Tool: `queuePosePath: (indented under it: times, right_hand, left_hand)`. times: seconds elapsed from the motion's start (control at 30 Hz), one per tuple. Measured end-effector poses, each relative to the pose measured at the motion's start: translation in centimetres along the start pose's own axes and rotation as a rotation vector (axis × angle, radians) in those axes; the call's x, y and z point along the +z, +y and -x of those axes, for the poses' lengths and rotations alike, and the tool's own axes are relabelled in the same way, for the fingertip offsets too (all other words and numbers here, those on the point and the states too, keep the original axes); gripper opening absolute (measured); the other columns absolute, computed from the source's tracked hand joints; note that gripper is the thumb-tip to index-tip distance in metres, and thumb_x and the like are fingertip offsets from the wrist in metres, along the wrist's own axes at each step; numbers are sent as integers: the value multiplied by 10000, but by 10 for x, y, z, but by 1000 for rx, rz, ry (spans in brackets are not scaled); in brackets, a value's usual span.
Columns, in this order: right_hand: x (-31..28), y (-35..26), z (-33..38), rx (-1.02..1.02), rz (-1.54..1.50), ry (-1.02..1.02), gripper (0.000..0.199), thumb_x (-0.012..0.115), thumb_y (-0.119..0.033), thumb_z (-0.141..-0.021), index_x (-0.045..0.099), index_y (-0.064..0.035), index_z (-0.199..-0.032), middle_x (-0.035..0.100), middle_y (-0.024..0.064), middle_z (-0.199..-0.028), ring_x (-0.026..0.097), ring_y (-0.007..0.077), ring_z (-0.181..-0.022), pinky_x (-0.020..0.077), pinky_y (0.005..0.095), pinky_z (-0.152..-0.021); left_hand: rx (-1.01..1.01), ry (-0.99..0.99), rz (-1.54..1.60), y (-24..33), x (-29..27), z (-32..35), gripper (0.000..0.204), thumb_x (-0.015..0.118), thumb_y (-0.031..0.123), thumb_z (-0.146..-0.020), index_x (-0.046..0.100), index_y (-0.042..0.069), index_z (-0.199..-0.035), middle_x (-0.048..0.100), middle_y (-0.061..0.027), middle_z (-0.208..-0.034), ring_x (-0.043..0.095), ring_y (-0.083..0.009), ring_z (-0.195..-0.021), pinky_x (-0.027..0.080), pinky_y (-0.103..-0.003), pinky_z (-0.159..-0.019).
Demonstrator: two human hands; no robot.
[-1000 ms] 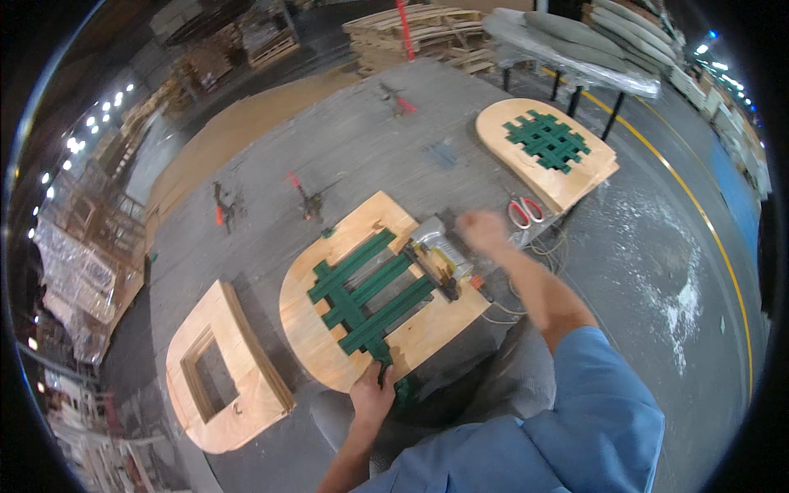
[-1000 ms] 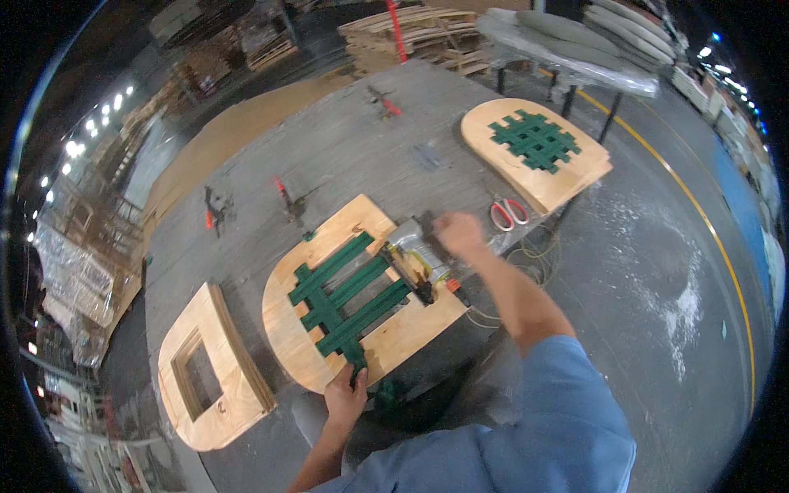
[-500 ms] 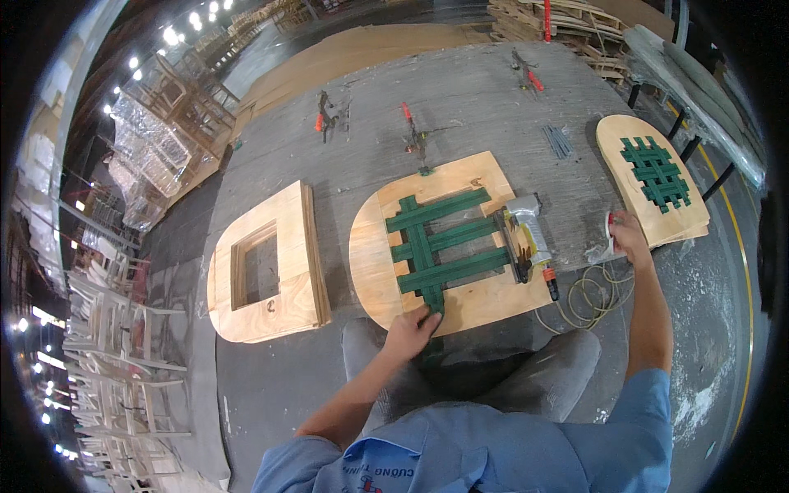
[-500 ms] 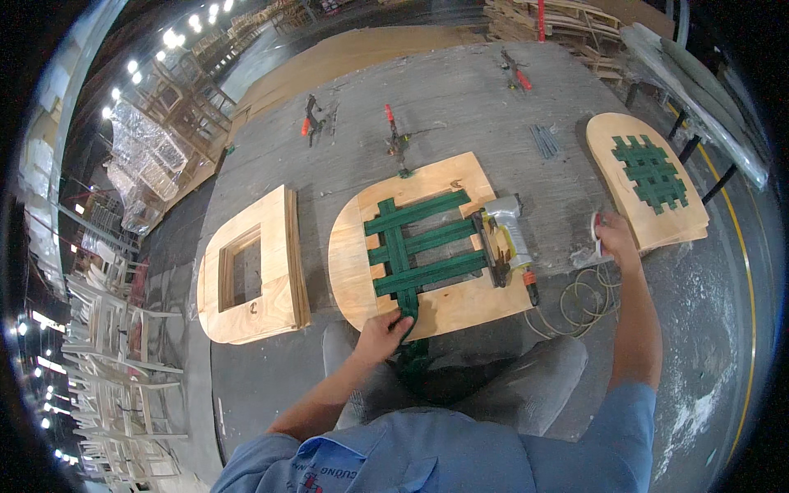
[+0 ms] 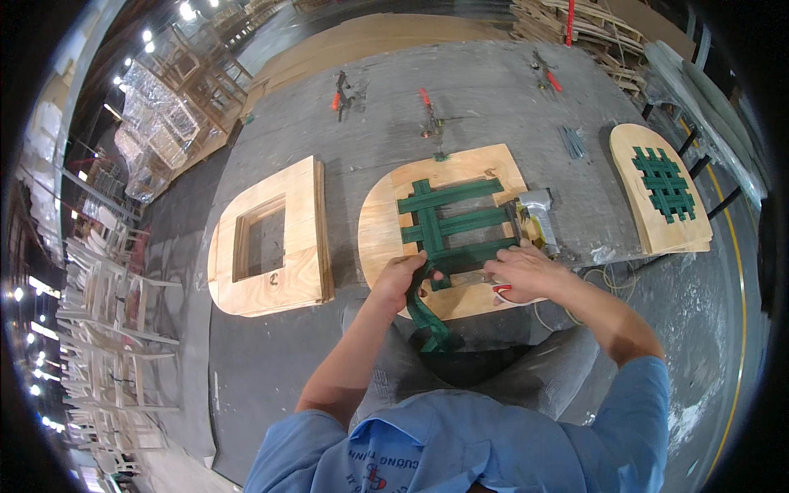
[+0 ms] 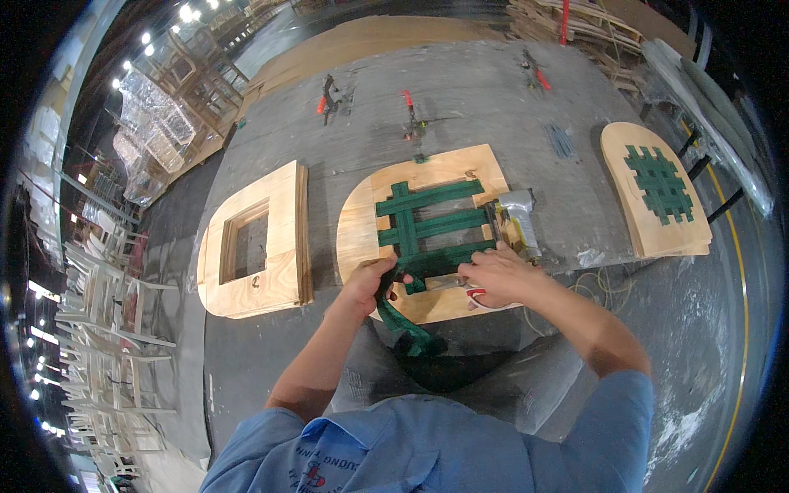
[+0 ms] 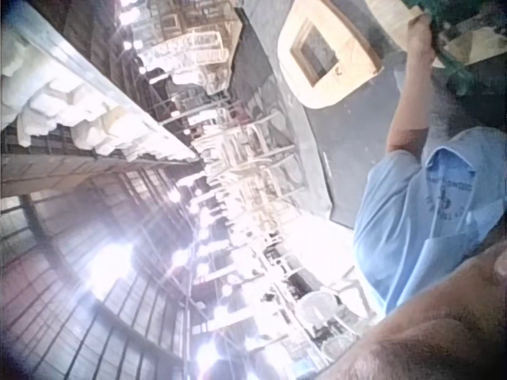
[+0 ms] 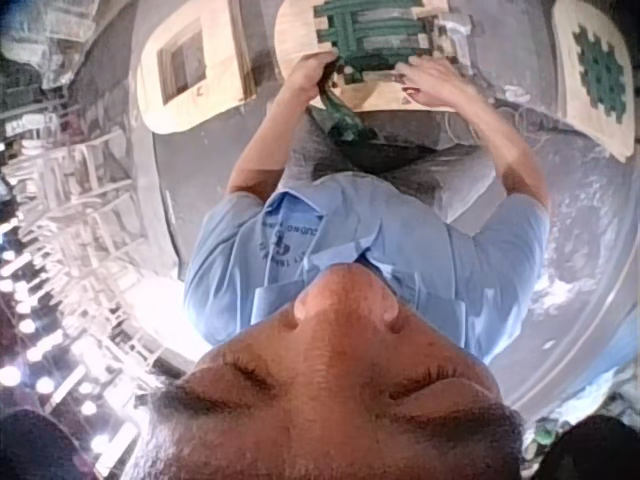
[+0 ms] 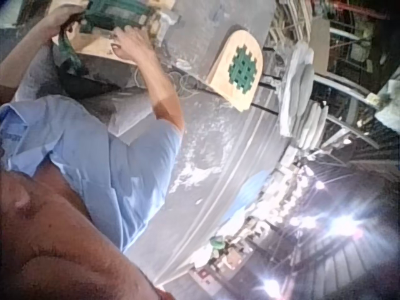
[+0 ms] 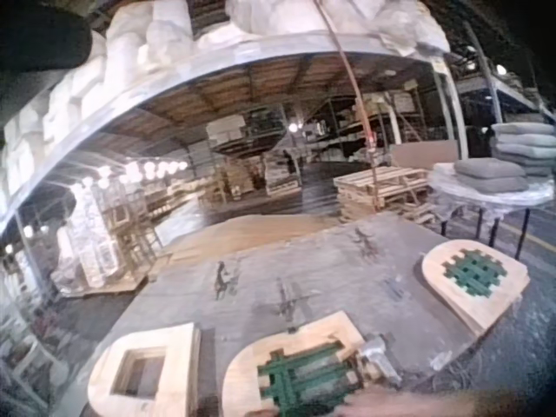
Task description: The person sits on the floor and assembles green plastic strips onto a wooden board using a pneumatic nail gun. They arrange the strips in a grid pattern, secure them with nails, and trim excess material with scissors.
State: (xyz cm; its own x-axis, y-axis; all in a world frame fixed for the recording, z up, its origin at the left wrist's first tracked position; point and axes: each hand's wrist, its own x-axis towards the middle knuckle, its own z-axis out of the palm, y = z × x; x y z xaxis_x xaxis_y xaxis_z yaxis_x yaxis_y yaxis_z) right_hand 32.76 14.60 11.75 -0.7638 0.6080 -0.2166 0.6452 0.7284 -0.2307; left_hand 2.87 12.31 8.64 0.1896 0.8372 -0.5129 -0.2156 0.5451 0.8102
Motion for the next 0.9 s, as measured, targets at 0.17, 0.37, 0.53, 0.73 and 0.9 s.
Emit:
queuePosePath:
  times: [0.17,0.37,0.53,0.73,0.9]
  right_hand:
    - [11,-5,-33,-73,5,-48,566,794,-500,-813,607,-135,-1203,657,131,-1052,657,330,-1051,456,485,-906]
    - [18,3,-45,-158,27,-68,544,774,-470,-820,617,-126,-1212,677,114,-943,689,324,-945,494,488,-823]
    - [35,-9,-54,-222,44,120,537,728,-448,-852,633,-93,-1244,686,140,-886,696,359,-899,529,495,-789]
    - [32,-7,-29,174,-243,576,403,725,-365,-874,630,-115,-1175,722,176,-939,718,364,-900,567,489,-753]
    - [38,102,53,934,-108,985,432,771,-283,-841,581,-157,-1207,714,177,-955,708,405,-882,567,507,-758]
  left_hand:
    - [-14,28,61,-3,5,6,297,560,263,-1055,622,7,-1192,748,-123,-859,677,-152,-669,479,-276,-482]
    - [14,-6,36,-2,-12,11,319,585,287,-1045,648,-6,-1153,748,-121,-844,673,-144,-645,499,-270,-481]
    - [16,-56,21,-5,8,11,331,572,293,-1055,654,-19,-1133,745,-113,-853,667,-134,-651,514,-262,-509]
    - [71,-88,-155,-18,-3,55,301,554,259,-1069,650,-14,-1149,731,-95,-898,675,-164,-727,562,-291,-626]
    - [-100,-62,127,-95,-38,98,321,504,219,-1086,600,-37,-1253,692,-140,-1104,691,-265,-953,563,-407,-890]
